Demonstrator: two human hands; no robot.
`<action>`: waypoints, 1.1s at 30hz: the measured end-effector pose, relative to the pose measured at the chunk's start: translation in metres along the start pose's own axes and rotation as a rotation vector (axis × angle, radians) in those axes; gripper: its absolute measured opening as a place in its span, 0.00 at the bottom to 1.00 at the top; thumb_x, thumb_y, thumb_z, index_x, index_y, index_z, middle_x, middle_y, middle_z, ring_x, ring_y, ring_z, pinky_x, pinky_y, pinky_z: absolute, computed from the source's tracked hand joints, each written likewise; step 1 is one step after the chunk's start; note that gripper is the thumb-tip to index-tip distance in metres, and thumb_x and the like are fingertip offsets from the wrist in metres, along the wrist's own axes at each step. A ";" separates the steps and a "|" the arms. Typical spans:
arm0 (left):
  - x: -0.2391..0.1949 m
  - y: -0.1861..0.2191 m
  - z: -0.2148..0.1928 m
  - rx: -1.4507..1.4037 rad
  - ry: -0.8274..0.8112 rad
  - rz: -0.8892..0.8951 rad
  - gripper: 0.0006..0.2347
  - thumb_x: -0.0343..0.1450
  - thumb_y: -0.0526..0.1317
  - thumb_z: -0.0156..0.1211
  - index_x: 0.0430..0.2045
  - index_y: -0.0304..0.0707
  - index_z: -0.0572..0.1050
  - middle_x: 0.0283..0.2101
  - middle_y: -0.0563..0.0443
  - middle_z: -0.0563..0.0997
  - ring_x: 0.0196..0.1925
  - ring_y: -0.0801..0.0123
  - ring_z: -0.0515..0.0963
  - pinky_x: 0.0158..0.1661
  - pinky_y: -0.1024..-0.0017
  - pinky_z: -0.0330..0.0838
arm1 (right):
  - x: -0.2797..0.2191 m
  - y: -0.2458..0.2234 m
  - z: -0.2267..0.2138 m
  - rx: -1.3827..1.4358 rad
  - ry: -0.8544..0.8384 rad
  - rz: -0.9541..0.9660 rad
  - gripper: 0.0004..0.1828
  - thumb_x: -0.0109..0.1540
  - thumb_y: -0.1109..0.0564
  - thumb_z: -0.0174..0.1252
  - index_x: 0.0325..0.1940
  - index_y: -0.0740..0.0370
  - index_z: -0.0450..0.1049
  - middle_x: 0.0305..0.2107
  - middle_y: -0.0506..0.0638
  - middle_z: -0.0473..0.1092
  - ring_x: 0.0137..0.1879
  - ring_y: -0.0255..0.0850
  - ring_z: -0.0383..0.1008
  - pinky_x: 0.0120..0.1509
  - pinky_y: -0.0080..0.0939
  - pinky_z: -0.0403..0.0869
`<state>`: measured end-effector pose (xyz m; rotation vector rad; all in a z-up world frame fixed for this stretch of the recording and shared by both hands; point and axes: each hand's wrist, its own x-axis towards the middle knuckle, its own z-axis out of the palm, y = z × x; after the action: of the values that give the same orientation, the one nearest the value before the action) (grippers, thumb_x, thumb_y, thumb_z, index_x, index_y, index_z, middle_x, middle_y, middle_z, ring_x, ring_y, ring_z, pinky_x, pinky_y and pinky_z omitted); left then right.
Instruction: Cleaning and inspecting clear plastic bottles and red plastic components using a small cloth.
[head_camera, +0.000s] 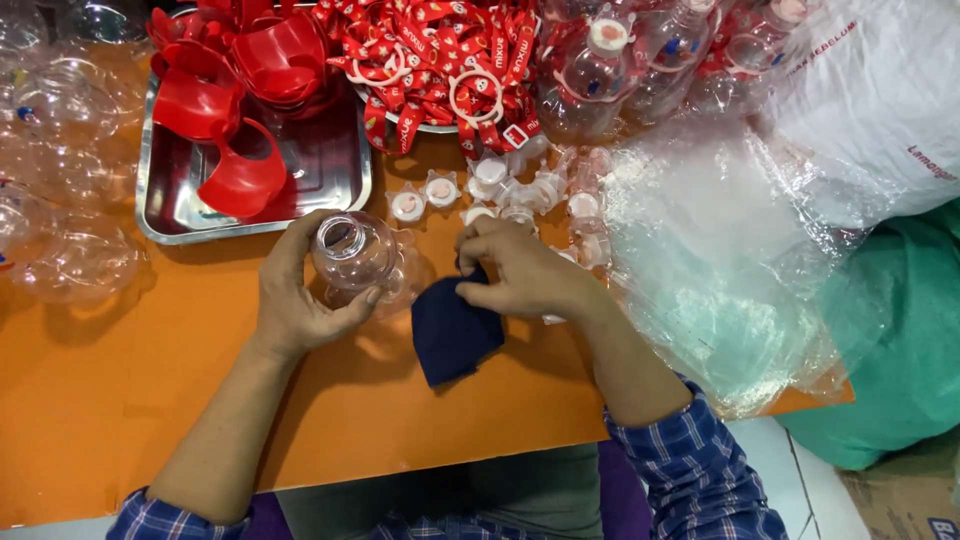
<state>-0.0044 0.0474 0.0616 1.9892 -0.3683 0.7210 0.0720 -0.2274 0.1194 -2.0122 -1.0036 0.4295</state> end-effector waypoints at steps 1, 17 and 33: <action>0.000 0.001 0.001 -0.001 -0.007 0.003 0.35 0.55 0.50 0.77 0.53 0.27 0.72 0.44 0.33 0.79 0.46 0.44 0.81 0.52 0.55 0.73 | 0.000 0.009 0.004 0.002 0.007 0.002 0.08 0.54 0.58 0.64 0.29 0.66 0.75 0.30 0.61 0.68 0.39 0.59 0.74 0.44 0.55 0.73; -0.025 0.011 0.015 0.398 0.313 0.562 0.41 0.62 0.71 0.59 0.51 0.25 0.68 0.53 0.29 0.68 0.53 0.37 0.69 0.54 0.49 0.62 | 0.015 0.052 0.011 0.889 0.261 -0.029 0.13 0.58 0.67 0.63 0.27 0.58 0.65 0.18 0.43 0.67 0.26 0.28 0.65 0.30 0.25 0.64; -0.037 0.057 0.066 0.197 0.231 0.392 0.22 0.60 0.34 0.72 0.48 0.23 0.77 0.46 0.32 0.82 0.42 0.45 0.85 0.39 0.56 0.82 | 0.003 0.026 0.013 1.223 0.054 -0.055 0.20 0.59 0.66 0.59 0.54 0.72 0.65 0.27 0.56 0.76 0.33 0.38 0.79 0.37 0.32 0.78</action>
<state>-0.0406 -0.0394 0.0532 2.0090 -0.5741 1.2639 0.0786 -0.2273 0.0909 -0.8786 -0.5099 0.7217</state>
